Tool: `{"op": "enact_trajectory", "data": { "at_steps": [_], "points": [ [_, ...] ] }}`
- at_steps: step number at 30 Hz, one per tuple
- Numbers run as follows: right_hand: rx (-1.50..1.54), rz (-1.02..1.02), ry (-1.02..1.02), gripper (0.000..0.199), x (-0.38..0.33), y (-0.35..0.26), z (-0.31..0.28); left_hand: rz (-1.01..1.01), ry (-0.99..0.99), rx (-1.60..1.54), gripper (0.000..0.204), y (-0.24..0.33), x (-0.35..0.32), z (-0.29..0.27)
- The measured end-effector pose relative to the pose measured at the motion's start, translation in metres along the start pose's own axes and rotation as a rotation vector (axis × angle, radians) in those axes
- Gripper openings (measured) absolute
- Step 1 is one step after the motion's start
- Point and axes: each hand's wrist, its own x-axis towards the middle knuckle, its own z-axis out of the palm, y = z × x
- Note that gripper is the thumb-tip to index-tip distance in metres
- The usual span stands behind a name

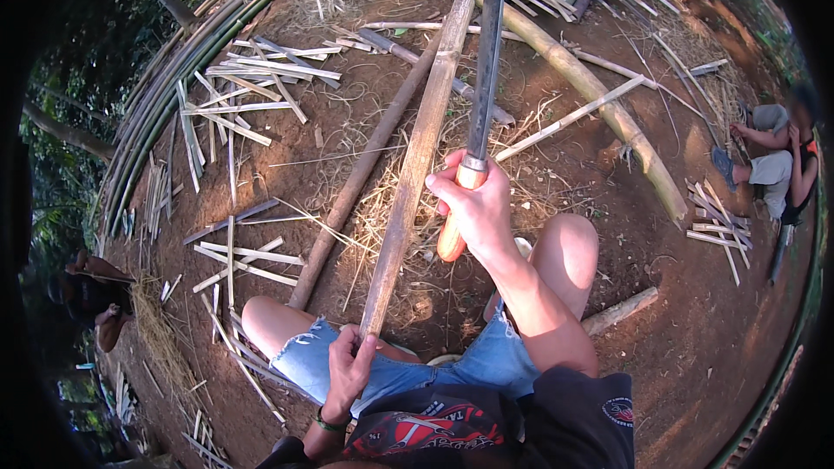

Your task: The person sits on the ground and uses a machete to shave thin strips from bamboo pieces. They repeatedly hold the bamboo, shave it, and inspect the result, producing a pile of shavings.

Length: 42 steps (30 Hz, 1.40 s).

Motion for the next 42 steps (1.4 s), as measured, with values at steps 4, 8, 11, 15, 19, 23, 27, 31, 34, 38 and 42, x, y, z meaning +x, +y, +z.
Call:
{"op": "enact_trajectory", "data": {
  "at_steps": [4,8,11,15,19,23,27,31,34,38,42],
  "points": [
    [-0.063,-0.033,0.023,0.022,-0.004,-0.003,0.004,-0.017,0.033,-0.006,0.027,0.002,-0.001,0.004],
    [-0.127,-0.105,0.056,0.020,0.000,0.005,0.003,-0.054,0.043,0.003,0.032,0.004,0.000,0.007],
    [-0.172,-0.123,0.073,0.020,0.000,0.007,0.005,-0.090,0.046,-0.077,0.031,0.007,0.000,0.007],
    [-0.208,-0.210,0.076,0.021,0.005,0.015,0.005,-0.104,0.073,-0.132,0.028,0.003,0.004,0.012],
    [-0.132,-0.189,0.043,0.021,0.003,0.003,0.006,-0.108,0.076,-0.185,0.026,0.000,0.009,0.012],
    [-0.081,-0.149,0.034,0.019,0.002,-0.007,0.009,-0.189,-0.009,-0.349,0.028,0.009,0.011,0.001],
    [-0.254,-0.136,0.016,0.023,0.003,-0.004,0.002,-0.188,-0.097,-0.649,0.034,0.018,0.019,-0.021],
    [-0.724,-0.480,0.010,0.028,0.005,0.006,-0.005,-0.199,-0.235,-0.893,0.050,0.036,0.027,-0.049],
    [-1.005,-0.602,0.000,0.025,-0.007,-0.005,0.003,-0.172,-0.343,-1.000,0.060,0.036,0.029,-0.064],
    [-1.147,-0.666,-0.007,0.022,-0.016,-0.007,0.003,-0.164,-0.353,-0.986,0.062,0.045,0.034,-0.071],
    [-1.113,-0.663,0.010,0.022,-0.018,-0.010,0.005,-0.173,-0.336,-0.935,0.062,0.050,0.036,-0.073]
  ]
}}
